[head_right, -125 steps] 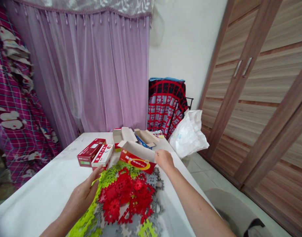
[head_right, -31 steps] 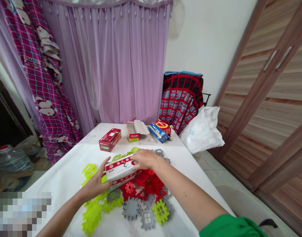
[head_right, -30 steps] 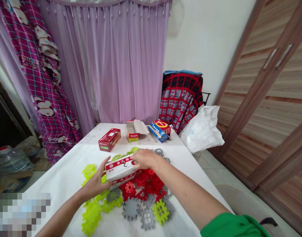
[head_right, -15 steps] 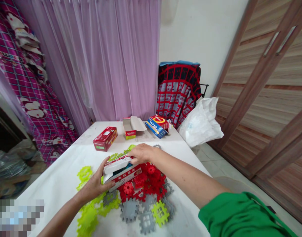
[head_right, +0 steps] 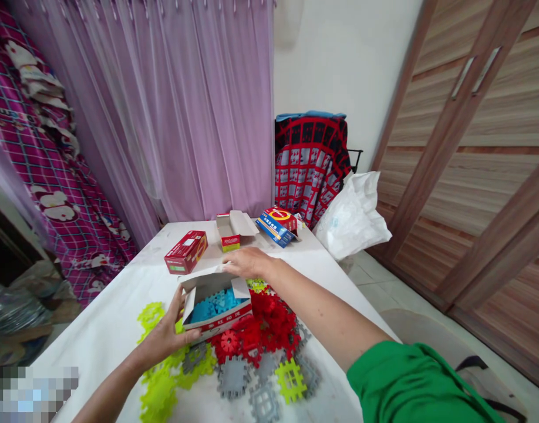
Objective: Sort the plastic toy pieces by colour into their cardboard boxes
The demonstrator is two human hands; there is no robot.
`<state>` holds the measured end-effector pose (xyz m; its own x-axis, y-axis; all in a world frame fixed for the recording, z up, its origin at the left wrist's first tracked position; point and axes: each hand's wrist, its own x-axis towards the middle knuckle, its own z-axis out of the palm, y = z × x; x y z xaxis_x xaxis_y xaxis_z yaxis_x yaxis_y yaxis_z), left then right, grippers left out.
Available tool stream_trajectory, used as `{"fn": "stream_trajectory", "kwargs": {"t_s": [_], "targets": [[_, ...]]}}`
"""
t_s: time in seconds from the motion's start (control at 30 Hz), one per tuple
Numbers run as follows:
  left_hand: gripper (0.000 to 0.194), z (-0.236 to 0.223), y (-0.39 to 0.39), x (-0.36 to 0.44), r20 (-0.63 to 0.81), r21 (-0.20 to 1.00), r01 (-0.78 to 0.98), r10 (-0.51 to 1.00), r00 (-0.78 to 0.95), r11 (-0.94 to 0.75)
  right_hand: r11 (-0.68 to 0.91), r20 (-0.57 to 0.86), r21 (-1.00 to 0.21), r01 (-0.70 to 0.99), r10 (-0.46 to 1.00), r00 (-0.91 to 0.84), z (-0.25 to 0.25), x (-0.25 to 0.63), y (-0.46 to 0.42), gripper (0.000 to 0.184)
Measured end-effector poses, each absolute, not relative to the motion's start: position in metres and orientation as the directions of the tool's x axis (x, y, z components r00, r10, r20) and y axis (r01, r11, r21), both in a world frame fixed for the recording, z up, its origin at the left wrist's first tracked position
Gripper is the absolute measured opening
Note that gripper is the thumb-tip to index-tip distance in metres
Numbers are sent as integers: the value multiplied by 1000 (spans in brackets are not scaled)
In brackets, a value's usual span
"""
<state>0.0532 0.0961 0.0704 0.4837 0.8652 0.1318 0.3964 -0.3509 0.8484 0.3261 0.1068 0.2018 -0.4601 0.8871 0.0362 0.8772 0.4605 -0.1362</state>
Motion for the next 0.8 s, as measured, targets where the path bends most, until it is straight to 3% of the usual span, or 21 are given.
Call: {"fn": "stream_trajectory", "kwargs": {"t_s": [0.23, 0.37, 0.43, 0.57, 0.7, 0.8], "targets": [[88, 79, 99, 36, 153, 877, 399, 942, 299, -269, 353, 183, -387, 851, 935, -305, 178, 362, 101, 40], [80, 98, 90, 46, 344, 714, 603, 928, 140, -356, 320, 206, -504, 802, 947, -248, 157, 372, 86, 52], [71, 108, 86, 55, 437, 605, 701, 894, 102, -376, 309, 232, -522, 795, 948, -217, 151, 369, 81, 53], [55, 115, 80, 65, 530, 513, 771, 846, 60, -377, 135, 270, -500, 855, 963, 6, 144, 358, 79, 21], [37, 107, 78, 62, 510, 475, 777, 849, 139, -413, 166, 323, -521, 837, 946, 14, 131, 346, 74, 25], [45, 101, 80, 62, 454, 464, 788, 872, 181, -405, 205, 350, -527, 824, 937, -9, 123, 330, 62, 25]]}}
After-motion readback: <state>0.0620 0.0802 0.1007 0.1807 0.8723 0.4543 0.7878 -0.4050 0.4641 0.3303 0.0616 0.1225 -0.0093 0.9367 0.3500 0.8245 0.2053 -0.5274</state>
